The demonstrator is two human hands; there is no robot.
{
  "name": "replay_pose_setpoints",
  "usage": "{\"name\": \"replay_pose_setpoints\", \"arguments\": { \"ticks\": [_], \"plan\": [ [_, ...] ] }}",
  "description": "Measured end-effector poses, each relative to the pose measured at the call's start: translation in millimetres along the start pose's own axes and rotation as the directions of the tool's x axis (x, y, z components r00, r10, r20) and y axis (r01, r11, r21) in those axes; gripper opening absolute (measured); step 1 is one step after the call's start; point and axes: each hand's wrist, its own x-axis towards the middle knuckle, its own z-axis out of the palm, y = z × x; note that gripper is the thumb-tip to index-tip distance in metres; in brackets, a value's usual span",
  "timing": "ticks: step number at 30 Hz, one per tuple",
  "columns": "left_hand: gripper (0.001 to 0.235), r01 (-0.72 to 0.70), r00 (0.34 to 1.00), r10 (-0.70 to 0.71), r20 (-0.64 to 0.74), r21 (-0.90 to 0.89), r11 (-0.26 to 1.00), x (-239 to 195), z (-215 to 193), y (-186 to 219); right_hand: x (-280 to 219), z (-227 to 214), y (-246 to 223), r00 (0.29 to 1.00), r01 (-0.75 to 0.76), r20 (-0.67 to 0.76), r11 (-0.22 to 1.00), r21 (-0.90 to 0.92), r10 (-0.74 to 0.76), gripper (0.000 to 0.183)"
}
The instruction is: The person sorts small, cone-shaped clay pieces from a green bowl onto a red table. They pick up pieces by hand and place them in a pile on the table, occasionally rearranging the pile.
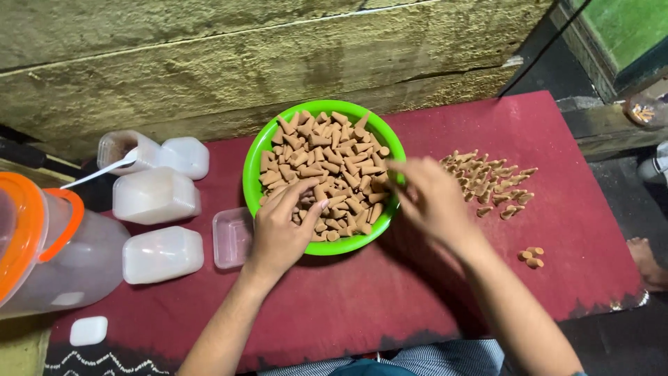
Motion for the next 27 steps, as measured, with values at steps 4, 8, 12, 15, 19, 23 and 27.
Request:
{"name": "replay_pose_setpoints", "arguments": {
  "ticks": [4, 8, 12, 15, 19, 23, 27],
  "plan": [
    [0.03, 0.061, 0.998, -0.061, -0.007, -0.046, 0.997, -9, -1, -4, 53, -7, 0, 0.959, -0.137, 0.21, 0.96, -0.246, 0.19, 0.031],
    [0.035, 0.208, 0.978, -0.206, 0.031, -0.155, 0.966, -17, 0, -7, 63, 3, 5, 0.951, -0.047, 0.264, 0.918, -0.393, 0.162, 0.016],
    [0.036, 0.366, 0.93, -0.357, 0.084, -0.269, 0.891, -19, -2, -4, 56, 2, 6, 0.986, -0.162, 0.035, 0.986, 0.04, 0.161, 0.021],
    [0.036, 0.373, 0.923, -0.371, 0.1, -0.465, 0.803, -17, -4, -4, 45, -24, -24, 0.913, -0.345, 0.143, 0.539, 0.769, 0.381, 0.021],
    [0.036, 0.394, 0.913, -0.385, 0.135, -0.537, 0.746, -14, -4, 8, 29, -25, -51, 0.885, -0.286, 0.139, 0.285, 0.915, 0.444, 0.021],
    [0.034, 0.365, 0.928, -0.347, 0.14, -0.542, 0.757, -17, -1, 11, 21, -27, -54, 0.921, -0.213, 0.146, 0.152, 0.965, 0.361, 0.028],
    [0.034, 0.363, 0.926, -0.356, 0.127, -0.565, 0.741, -17, -2, 17, 12, -21, -47, 0.952, -0.122, 0.07, 0.159, 0.98, 0.299, 0.039]
  ]
}}
